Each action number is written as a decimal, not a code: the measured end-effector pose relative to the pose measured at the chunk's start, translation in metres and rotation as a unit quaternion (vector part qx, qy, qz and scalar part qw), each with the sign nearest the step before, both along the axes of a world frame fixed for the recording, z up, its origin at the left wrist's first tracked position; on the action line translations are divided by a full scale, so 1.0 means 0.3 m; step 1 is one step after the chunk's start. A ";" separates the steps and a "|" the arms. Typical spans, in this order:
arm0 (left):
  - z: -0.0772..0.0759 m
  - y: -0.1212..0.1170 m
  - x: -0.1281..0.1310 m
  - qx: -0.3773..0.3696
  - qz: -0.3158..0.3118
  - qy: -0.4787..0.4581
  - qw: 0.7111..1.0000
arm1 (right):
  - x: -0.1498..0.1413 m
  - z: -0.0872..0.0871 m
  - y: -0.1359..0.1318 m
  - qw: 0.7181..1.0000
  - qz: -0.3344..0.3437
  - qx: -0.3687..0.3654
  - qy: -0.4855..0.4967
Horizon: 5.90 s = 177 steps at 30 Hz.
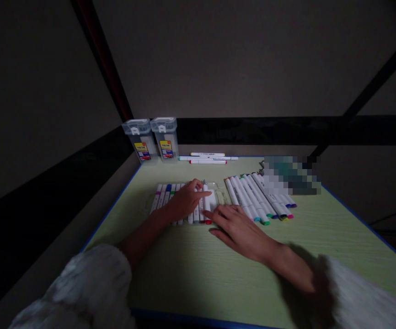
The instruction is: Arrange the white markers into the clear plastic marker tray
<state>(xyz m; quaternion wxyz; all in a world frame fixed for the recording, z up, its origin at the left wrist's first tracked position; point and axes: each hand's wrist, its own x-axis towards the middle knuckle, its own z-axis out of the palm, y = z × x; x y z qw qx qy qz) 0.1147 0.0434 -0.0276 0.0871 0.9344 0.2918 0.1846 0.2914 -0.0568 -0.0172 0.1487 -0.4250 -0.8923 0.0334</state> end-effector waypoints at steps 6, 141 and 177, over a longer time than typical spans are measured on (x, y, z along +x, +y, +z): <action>0.007 -0.001 0.002 0.005 -0.008 0.017 1.000 | 0.001 -0.001 0.002 1.000 -0.003 -0.013 -0.002; 0.054 0.345 0.067 0.007 0.208 0.091 0.974 | 0.019 0.038 -0.043 0.999 -0.017 0.030 -0.038; -0.069 0.377 0.095 -0.023 0.244 0.082 0.966 | 0.015 0.031 -0.039 0.999 -0.023 0.026 -0.038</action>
